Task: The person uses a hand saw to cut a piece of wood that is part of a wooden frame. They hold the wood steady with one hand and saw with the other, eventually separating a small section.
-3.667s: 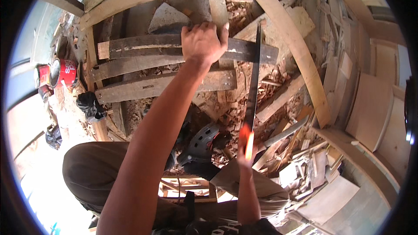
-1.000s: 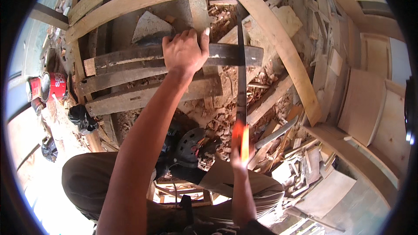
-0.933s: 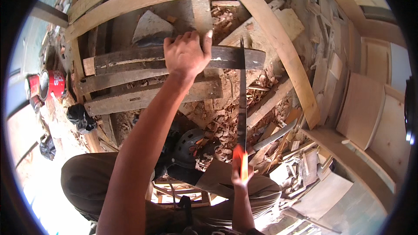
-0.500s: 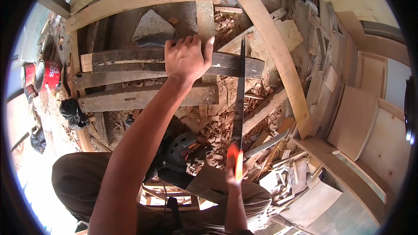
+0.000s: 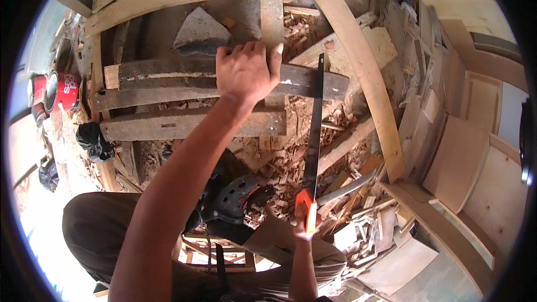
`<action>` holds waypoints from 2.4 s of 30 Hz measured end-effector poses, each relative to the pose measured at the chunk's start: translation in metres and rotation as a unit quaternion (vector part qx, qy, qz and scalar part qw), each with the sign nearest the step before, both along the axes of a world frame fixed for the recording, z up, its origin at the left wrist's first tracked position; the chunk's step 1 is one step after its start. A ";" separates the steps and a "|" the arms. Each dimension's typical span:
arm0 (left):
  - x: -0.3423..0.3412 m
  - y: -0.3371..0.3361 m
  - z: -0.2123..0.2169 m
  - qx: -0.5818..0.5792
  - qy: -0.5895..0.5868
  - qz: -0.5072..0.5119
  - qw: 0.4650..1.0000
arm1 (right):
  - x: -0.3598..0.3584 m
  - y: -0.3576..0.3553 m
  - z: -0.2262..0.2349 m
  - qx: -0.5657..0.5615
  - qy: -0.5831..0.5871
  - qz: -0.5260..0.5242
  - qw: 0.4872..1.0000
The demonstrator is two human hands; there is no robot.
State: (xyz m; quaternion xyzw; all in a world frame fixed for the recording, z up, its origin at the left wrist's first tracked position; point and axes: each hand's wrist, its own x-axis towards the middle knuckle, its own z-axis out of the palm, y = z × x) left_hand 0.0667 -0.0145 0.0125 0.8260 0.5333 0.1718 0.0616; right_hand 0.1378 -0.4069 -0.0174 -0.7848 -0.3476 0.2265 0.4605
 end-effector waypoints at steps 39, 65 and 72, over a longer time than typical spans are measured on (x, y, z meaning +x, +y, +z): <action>0.001 0.004 0.008 -0.072 0.022 0.023 0.997 | 0.007 0.016 0.054 -0.024 -0.060 0.042 0.997; 0.000 0.007 -0.002 0.016 -0.001 0.039 0.999 | 0.015 -0.035 0.047 0.034 0.056 0.085 0.994; 0.003 0.006 0.014 -0.083 0.040 0.028 0.995 | 0.034 0.121 0.017 0.061 0.111 0.045 0.991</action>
